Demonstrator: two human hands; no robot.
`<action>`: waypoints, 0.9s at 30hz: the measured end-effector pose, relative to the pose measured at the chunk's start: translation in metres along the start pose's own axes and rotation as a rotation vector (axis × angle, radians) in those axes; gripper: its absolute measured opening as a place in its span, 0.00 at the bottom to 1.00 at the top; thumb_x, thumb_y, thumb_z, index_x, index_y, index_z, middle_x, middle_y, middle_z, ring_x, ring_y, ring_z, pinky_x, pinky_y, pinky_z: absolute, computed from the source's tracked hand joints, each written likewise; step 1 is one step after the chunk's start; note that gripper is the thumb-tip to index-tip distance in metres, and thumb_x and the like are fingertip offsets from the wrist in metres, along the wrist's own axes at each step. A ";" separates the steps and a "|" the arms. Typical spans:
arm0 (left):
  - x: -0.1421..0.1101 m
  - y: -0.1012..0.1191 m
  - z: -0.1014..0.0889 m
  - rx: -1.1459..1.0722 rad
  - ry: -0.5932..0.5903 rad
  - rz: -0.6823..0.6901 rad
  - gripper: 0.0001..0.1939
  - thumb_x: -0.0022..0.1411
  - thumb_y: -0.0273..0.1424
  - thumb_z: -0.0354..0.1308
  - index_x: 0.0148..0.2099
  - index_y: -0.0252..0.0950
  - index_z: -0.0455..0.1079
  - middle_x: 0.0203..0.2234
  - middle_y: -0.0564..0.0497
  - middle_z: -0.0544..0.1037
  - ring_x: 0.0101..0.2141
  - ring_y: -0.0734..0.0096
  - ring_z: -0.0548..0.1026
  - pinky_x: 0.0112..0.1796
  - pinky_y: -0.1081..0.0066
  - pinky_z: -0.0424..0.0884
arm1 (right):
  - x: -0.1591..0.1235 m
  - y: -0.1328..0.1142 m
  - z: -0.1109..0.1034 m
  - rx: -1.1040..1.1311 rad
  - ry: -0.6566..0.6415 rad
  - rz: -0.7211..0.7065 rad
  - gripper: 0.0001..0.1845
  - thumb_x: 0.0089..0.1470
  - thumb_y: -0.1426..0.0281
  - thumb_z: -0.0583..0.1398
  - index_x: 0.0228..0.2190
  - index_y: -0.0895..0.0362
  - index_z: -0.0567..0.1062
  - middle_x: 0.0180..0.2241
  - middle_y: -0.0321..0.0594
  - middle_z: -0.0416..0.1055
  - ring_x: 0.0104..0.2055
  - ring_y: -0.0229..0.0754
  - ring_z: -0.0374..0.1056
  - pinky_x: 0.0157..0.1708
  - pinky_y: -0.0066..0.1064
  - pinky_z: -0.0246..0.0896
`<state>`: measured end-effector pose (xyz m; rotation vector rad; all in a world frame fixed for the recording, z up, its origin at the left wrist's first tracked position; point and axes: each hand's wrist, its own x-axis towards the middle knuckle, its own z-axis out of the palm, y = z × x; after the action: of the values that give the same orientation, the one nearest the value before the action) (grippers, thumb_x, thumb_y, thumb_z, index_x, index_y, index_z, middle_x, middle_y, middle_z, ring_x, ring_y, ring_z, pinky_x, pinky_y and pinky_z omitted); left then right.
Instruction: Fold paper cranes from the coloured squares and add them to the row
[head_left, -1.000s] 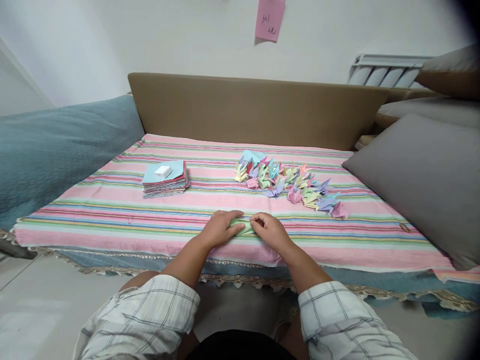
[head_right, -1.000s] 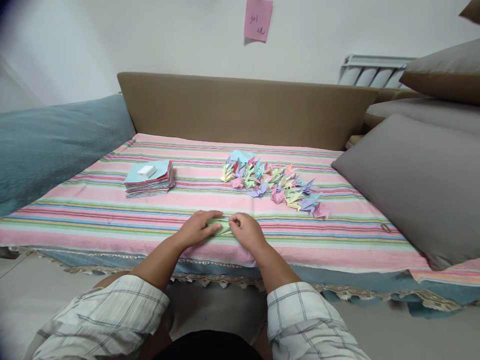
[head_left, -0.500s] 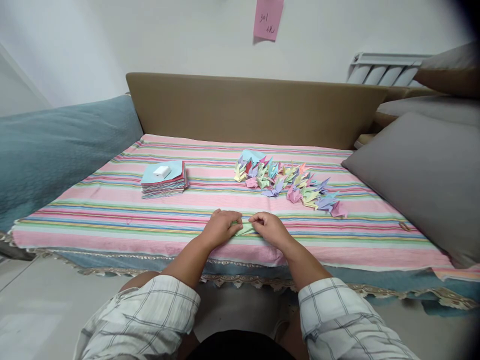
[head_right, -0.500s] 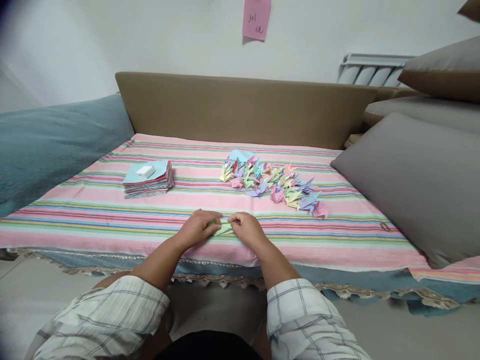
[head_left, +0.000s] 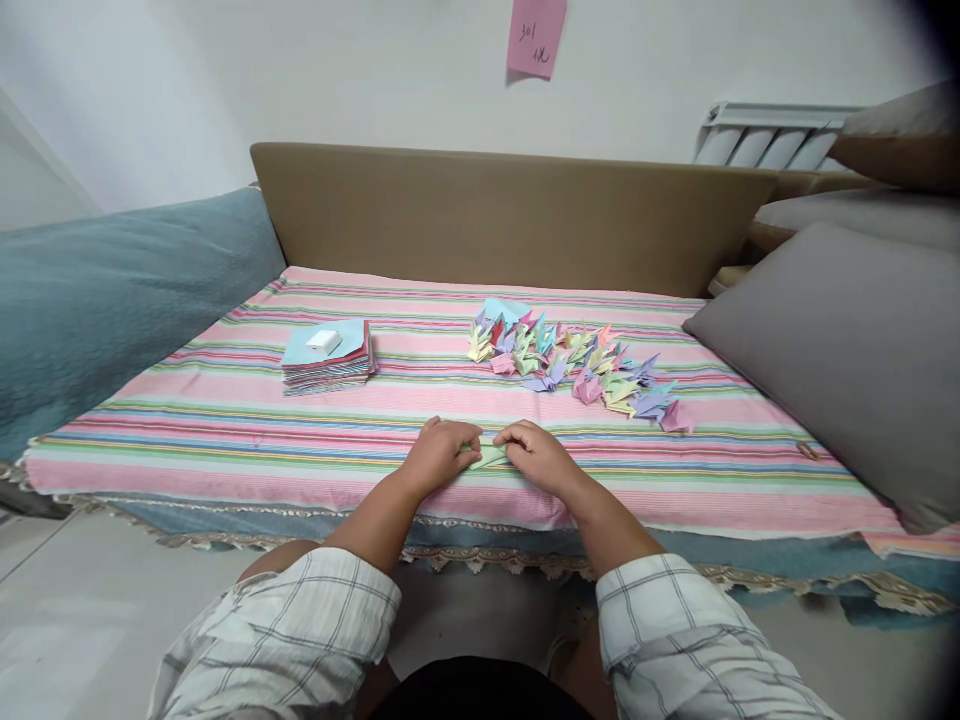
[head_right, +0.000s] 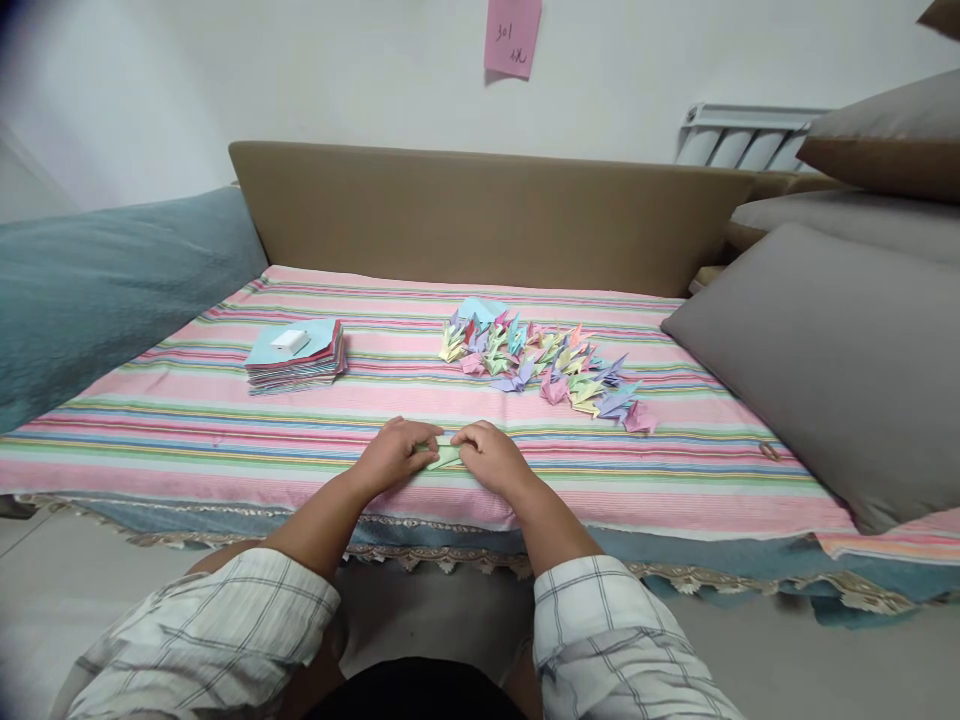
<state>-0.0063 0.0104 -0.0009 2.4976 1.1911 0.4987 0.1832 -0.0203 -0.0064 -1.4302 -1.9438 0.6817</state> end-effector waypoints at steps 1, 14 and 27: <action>0.000 -0.001 0.000 -0.003 -0.001 0.001 0.03 0.55 0.31 0.56 0.32 0.40 0.70 0.44 0.51 0.76 0.45 0.61 0.71 0.53 0.52 0.53 | 0.000 -0.001 0.000 -0.003 -0.001 -0.015 0.10 0.49 0.75 0.54 0.30 0.55 0.76 0.34 0.39 0.70 0.37 0.39 0.66 0.38 0.29 0.60; -0.001 -0.008 0.001 -0.083 -0.032 0.023 0.04 0.55 0.33 0.57 0.34 0.41 0.70 0.47 0.51 0.75 0.49 0.60 0.69 0.54 0.51 0.51 | 0.002 0.007 0.007 -0.088 -0.042 -0.042 0.12 0.51 0.68 0.57 0.19 0.57 0.71 0.37 0.43 0.70 0.43 0.41 0.65 0.43 0.32 0.57; -0.001 -0.013 0.004 -0.067 -0.022 0.043 0.04 0.53 0.33 0.59 0.33 0.40 0.71 0.47 0.51 0.75 0.48 0.61 0.70 0.54 0.53 0.53 | 0.002 0.009 0.016 -0.200 0.029 -0.071 0.09 0.47 0.70 0.60 0.19 0.57 0.68 0.34 0.41 0.69 0.40 0.41 0.65 0.40 0.31 0.57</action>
<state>-0.0138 0.0169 -0.0107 2.4704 1.0958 0.5120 0.1762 -0.0171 -0.0235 -1.4719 -2.0764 0.4418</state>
